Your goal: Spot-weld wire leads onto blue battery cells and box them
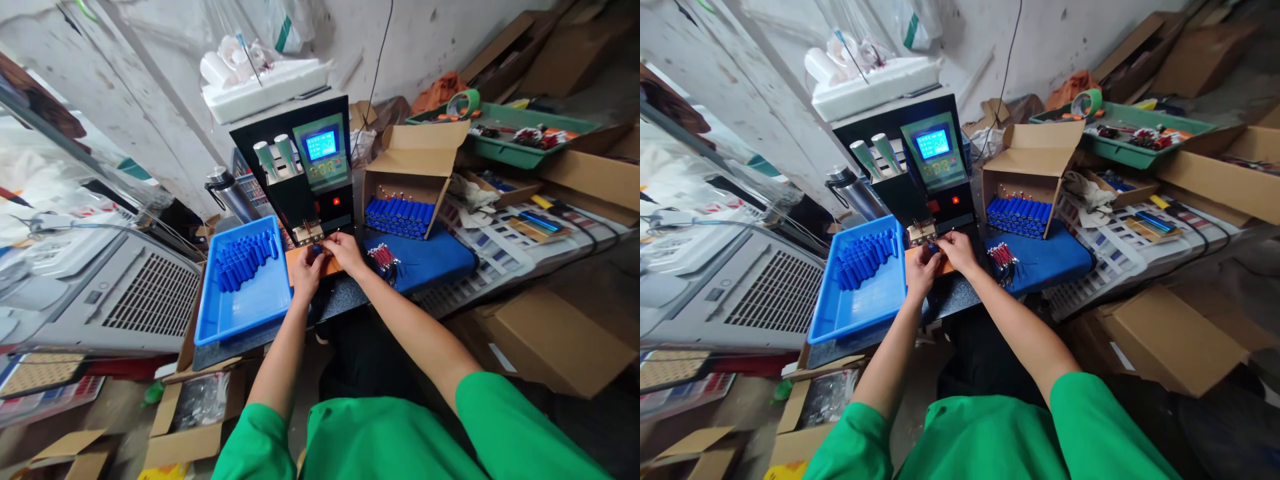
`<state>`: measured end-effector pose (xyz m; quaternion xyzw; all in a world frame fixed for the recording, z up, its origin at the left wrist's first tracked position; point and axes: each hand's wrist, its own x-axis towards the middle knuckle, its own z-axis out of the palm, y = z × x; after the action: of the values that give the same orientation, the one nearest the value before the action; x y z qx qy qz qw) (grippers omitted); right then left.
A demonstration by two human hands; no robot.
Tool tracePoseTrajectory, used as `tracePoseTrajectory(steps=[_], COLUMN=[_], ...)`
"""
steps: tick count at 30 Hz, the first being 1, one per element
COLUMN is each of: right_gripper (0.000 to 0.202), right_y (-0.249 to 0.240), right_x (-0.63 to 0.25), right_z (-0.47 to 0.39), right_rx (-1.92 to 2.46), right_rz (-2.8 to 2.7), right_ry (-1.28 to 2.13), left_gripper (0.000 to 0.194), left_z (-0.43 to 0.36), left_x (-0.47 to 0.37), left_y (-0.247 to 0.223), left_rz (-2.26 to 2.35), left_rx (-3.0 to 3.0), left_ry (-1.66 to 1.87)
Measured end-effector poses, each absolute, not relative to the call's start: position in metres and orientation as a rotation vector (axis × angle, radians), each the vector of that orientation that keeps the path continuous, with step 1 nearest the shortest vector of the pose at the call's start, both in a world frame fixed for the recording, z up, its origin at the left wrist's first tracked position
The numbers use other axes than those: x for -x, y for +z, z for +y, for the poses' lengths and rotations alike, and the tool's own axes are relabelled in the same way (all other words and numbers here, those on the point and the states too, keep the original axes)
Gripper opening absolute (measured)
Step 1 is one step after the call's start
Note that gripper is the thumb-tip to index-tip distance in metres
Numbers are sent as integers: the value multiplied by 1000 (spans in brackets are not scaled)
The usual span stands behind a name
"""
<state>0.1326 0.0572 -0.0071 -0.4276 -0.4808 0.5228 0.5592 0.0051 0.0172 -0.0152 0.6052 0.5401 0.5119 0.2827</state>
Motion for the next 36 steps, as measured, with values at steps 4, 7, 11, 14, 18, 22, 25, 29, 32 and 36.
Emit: tracePoseTrajectory(steps=[4,7,11,14,18,22,25,29,32,36], right_gripper=[21,18,16,14,11,11,10,8,7,8], right_y=[-4,-5,-7,-7,-4,-4,-4,-5,-5,-5], right_x=[-130,-131,-130,-128,-126,-126,-127,-127,-127,-128], right_z=[57,57,58,58,56,55,55,55,54,55], right_rx=[1019,1055,1127,1140,1131,1154,1150,1144,1137,1150], right_rz=[-1191,-1263,-1309,-1308,-1314,-1321,-1319,-1300,-1290,-1301], right_ry=[1208,1150,1097,1076,1062,1060,1068,1087,1102,1090], left_gripper=[25,24,25,24,23,22,22,22,22,22], left_z=[16,16,17,19,19,18,17,15,15,15], left_x=[-5,-4,-4,-3,-3,-5,-6,-6,-7,-7], left_y=[-16,-18,-20,-23,-24,-23,-21,-19,-18,-19], left_rz=[1453,1494,1468,1445,1430,1419,1416,1421,1423,1434], left_rx=[-1630,-1633,-1651,-1645,-1639,-1649,-1644,-1639,-1639,-1635], left_ry=[1378,1368,1393,1418,1438,1455,1455,1451,1450,1452])
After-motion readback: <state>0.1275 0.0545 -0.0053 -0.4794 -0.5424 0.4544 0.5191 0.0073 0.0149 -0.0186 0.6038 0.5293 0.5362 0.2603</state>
